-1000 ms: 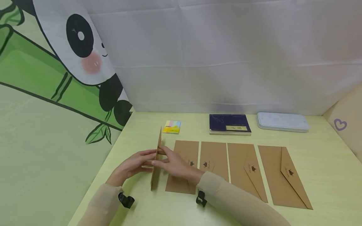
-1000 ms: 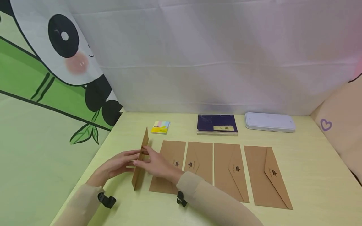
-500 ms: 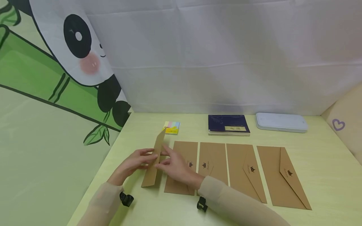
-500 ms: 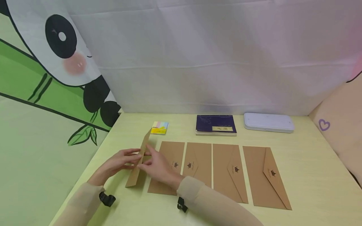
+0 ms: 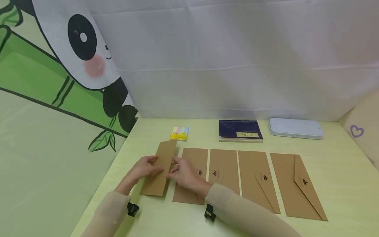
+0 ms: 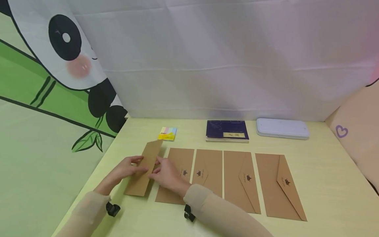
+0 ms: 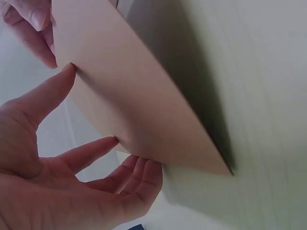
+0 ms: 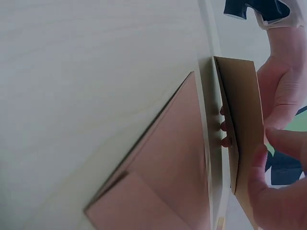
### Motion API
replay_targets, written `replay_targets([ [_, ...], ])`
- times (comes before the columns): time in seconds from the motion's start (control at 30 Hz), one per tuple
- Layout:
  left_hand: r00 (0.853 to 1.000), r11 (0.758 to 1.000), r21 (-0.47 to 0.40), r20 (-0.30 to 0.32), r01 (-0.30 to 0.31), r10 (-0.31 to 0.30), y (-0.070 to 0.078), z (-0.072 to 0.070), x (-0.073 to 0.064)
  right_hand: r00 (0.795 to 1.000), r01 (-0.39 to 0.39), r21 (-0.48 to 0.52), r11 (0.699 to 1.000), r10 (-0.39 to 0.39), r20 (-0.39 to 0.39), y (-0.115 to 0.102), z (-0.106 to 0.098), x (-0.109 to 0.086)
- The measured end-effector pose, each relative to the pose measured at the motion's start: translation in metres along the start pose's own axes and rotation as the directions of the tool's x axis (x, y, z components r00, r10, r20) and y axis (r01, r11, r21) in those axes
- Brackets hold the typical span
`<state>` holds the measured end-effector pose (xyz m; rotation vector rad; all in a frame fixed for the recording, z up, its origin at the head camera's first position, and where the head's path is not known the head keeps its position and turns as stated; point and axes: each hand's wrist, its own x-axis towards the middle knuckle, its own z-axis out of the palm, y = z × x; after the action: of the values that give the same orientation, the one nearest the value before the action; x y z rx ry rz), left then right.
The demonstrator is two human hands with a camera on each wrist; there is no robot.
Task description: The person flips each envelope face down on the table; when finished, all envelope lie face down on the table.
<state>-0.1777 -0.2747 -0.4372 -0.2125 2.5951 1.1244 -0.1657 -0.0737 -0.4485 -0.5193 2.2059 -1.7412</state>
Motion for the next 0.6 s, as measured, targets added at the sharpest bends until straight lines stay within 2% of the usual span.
replay_targets([
  [0.23, 1.000, 0.996, 0.086, -0.024, -0.015, 0.017, -0.003, 0.000, -0.001, 0.999, -0.041, -0.094, 0.995, 0.037, -0.040, 0.003, 0.005, 0.005],
  [0.43, 0.998, 0.994, 0.106, -0.061, -0.009, 0.016, -0.007, 0.002, 0.001, 0.993, -0.113, -0.251, 0.961, 0.099, -0.066, 0.007, 0.007, 0.008],
  [0.6, 0.997, 0.992, 0.128, -0.078, 0.006, 0.004, -0.011, 0.002, 0.005, 0.990, -0.142, -0.297, 0.944, 0.131, -0.058, 0.009, 0.007, 0.010],
])
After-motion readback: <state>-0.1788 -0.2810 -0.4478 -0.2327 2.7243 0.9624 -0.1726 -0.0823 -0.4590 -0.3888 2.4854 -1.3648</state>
